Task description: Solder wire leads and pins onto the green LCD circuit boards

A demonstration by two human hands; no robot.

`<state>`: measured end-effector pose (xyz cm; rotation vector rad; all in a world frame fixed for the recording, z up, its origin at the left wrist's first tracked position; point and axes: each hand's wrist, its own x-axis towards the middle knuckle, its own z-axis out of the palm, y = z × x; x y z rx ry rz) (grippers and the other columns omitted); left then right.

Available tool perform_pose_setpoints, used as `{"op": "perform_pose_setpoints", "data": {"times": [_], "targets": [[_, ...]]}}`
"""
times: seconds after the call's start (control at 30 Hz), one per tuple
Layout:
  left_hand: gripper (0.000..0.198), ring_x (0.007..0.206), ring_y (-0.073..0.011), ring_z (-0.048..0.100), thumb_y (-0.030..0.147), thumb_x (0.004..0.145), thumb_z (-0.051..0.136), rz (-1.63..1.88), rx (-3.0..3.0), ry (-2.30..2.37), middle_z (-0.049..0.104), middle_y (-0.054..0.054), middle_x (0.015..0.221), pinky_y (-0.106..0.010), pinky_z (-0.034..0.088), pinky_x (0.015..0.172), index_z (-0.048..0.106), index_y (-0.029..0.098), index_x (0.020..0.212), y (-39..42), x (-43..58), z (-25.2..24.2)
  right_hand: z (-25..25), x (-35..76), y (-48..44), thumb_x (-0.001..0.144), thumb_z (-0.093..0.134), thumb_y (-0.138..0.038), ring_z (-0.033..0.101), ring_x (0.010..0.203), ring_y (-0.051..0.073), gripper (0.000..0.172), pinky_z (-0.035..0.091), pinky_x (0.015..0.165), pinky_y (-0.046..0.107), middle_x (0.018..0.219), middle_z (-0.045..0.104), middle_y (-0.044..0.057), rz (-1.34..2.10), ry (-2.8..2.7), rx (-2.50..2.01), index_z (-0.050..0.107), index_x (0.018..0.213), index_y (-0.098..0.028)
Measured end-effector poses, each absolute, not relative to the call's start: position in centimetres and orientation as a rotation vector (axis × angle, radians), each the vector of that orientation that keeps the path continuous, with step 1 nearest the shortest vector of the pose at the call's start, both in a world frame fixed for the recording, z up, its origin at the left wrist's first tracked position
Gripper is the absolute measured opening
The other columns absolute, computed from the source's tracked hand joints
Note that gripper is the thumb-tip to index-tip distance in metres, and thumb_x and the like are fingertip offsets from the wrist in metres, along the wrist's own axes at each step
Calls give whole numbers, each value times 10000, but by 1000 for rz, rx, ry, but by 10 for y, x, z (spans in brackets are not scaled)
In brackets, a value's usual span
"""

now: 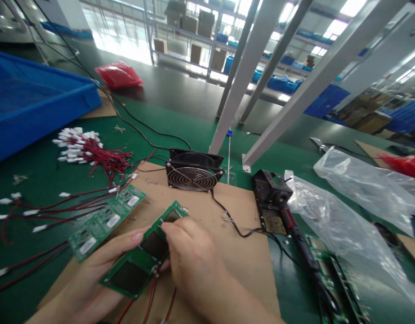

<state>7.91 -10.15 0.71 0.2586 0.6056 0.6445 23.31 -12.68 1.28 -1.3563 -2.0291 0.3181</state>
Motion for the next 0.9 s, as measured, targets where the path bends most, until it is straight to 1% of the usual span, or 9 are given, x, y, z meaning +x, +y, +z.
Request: {"op": "perform_pose_setpoints", "data": {"times": [0.27,0.43,0.5,0.57,0.67,0.77,0.83,0.9], "targets": [[205,772,-193,602,189,749,565,651,276,622,675,-70,863,-280,489,673,673,161,921,-101,81,8,13,233,-129,805,405,-75,540,704,140,206,480,609,254,781,599,63,256,-2072,-1338,563,927,-126],[238,834,-216,609,230,694,630,660,412,765,690,-68,871,-261,493,684,681,180,921,-104,83,18,15,232,-130,838,372,-115,487,592,125,207,418,523,239,669,572,47,232,-2157,-1347,566,909,-117],[230,887,-224,601,264,646,678,698,517,878,694,-54,879,-261,486,743,699,211,869,-106,81,20,18,230,-133,838,353,-117,451,555,125,229,378,485,238,633,550,46,213,-2185,-1350,570,912,-102],[211,970,-231,573,272,607,709,725,675,993,688,-40,926,-264,446,848,711,237,815,-107,78,20,23,229,-136,829,352,-109,435,546,125,235,356,477,237,624,541,48,241,-2164,-1377,579,888,-93],[234,1079,-234,511,269,616,704,655,915,1083,653,-37,1036,-269,362,957,702,251,850,-107,71,16,27,226,-139,813,390,-101,436,538,102,198,346,484,210,616,537,28,397,-2032,-1445,585,783,-115],[261,1108,-233,489,284,633,693,595,1010,1091,633,-37,1080,-270,343,975,689,262,893,-106,68,13,27,223,-140,806,432,-117,471,560,81,169,359,515,177,639,566,9,521,-1906,-1495,592,759,-141],[267,1084,-238,510,292,608,713,610,979,1097,649,-36,1049,-267,367,956,695,261,873,-105,68,12,29,223,-139,819,439,-142,532,636,80,169,391,588,166,716,618,7,642,-1885,-1524,606,809,-160],[300,1017,-244,557,311,577,734,619,855,1102,669,-35,1001,-262,444,872,696,260,870,-104,69,13,35,227,-137,836,444,-195,577,717,86,174,411,642,166,804,651,2,771,-1912,-1534,606,897,-180]]}}
